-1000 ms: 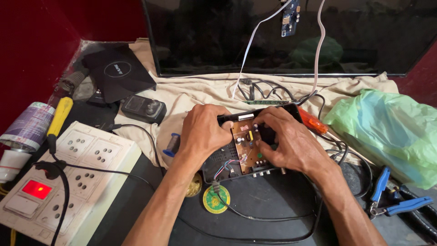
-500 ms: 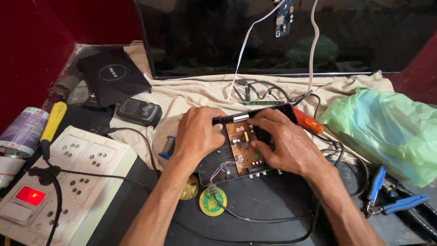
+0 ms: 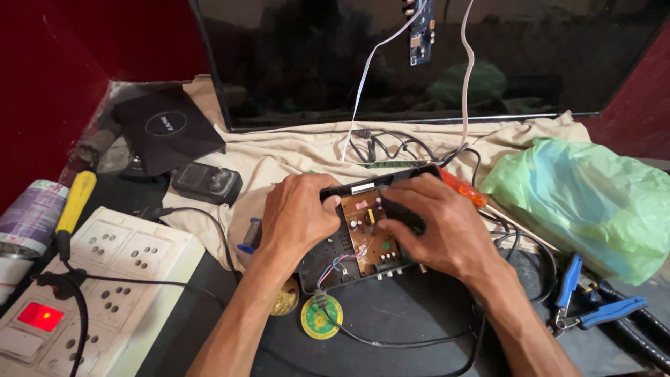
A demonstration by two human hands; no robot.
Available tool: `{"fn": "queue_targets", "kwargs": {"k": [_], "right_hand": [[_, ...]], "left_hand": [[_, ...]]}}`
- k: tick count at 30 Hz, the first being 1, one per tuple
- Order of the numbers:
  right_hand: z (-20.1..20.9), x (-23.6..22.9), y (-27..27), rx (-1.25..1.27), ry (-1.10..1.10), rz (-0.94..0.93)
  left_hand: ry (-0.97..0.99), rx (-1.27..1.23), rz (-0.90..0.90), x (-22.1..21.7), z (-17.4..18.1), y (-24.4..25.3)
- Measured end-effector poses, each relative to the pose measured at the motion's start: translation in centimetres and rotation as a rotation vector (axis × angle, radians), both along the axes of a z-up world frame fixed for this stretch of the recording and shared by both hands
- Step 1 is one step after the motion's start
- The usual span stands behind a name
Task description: The person works on a disassembled electronic device, likely a set-top box, using a screwdriver to adjust components on the circuit board. They also use pliers to manipulate wires and connectors. The task involves careful handling of small electronic parts and tools.
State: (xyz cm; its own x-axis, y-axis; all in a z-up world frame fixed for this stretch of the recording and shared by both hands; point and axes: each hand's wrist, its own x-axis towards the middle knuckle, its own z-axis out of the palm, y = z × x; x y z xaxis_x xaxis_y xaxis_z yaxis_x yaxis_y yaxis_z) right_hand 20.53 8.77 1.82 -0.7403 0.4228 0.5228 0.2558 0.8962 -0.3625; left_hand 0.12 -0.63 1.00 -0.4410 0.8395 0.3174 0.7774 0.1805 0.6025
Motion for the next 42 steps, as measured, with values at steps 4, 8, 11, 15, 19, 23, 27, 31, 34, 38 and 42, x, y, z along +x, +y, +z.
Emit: {"fn": "queue_targets", "kwargs": {"k": [4,8,11,15,19,23,27,31,34,38,42], "right_hand": [[-0.3,0.6,0.7,0.025,0.199,-0.174],[-0.6,0.7,1.3,0.106,0.189,-0.410],[-0.6,0.6,1.4,-0.034,0.106,-0.464],[-0.6,0.5,1.3,-0.179,0.071,-0.482],[-0.8,0.8,1.5,-0.152,0.125,-0.428],[-1.0,0.7,1.7,-0.142,0.141,-0.396],[-1.0,0.8,1.7,-0.116,0.114,-0.388],[-1.0,0.9,1.7,-0.087,0.120,-0.367],[-1.0,1.0,1.8,-0.139,0.123,-0.377],[-1.2,0.8,1.9,-0.138,0.165,-0.347],[-1.6,0.8,1.5,-0.122,0.239,-0.333]], "left_hand": [[0.046,0.047,-0.032,0.2,0.2,-0.1],[0.191,0.194,-0.078,0.2,0.1,0.1],[0.199,0.205,-0.114,0.6,0.0,0.6],[0.178,0.065,-0.116,1.1,0.0,1.0],[0.159,0.055,-0.116,1.1,-0.1,1.0],[0.159,0.078,-0.113,1.0,-0.2,1.0],[0.167,0.104,-0.102,1.1,-0.2,0.9],[0.164,0.052,-0.077,1.1,0.1,0.8],[0.140,0.024,-0.036,1.0,0.5,0.7],[0.132,-0.082,0.022,0.8,1.2,0.0],[0.152,-0.065,0.040,0.8,1.9,-0.6]]}}
